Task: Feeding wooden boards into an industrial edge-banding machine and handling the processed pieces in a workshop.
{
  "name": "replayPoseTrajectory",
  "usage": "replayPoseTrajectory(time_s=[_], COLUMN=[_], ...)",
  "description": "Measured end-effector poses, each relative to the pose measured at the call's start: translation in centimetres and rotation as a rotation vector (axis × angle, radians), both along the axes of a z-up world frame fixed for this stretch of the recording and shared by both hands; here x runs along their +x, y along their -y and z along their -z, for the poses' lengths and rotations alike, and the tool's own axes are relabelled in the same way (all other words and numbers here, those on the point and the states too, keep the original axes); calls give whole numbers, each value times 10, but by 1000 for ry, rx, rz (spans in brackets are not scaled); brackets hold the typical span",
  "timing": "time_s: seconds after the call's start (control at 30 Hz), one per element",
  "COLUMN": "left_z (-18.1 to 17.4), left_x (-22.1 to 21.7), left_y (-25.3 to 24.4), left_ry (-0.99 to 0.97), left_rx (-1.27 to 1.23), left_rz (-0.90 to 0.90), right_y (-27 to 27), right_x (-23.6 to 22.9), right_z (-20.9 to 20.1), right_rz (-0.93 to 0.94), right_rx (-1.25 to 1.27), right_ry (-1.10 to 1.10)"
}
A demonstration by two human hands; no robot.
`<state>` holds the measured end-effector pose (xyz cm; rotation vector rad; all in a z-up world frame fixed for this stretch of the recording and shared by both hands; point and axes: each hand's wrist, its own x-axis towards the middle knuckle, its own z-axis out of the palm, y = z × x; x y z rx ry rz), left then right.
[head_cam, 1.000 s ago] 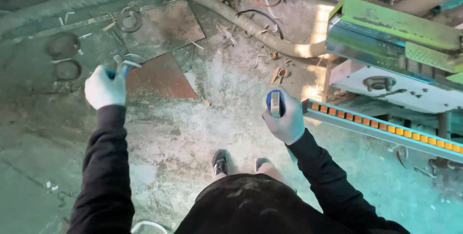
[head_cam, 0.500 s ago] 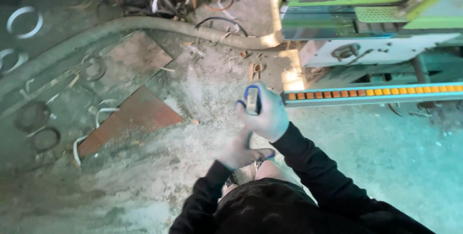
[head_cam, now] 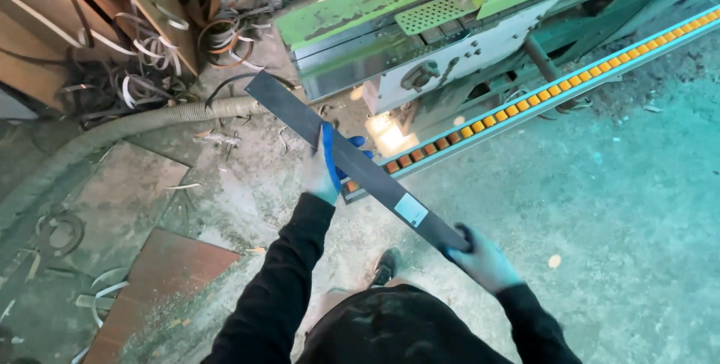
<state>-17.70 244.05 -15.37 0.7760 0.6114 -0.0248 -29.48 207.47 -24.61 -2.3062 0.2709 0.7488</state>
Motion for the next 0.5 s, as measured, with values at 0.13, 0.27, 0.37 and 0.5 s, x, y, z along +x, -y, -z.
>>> replayPoseTrajectory(time_s=[0.13, 0.27, 0.37, 0.5], left_z=[73, 150, 203, 256], left_x=[86, 156, 198, 225], left_y=[26, 51, 84, 122], left_ry=[-102, -62, -122, -146], left_rx=[-10, -43, -93, -134], left_rz=[13, 89, 173, 221], right_y=[99, 128, 139, 135], right_x=[-67, -80, -96, -125], right_z=[66, 94, 103, 105], right_rz=[236, 255, 277, 322], right_rx=[9, -6, -19, -29], right_ry=[-310, -339, -366, -408])
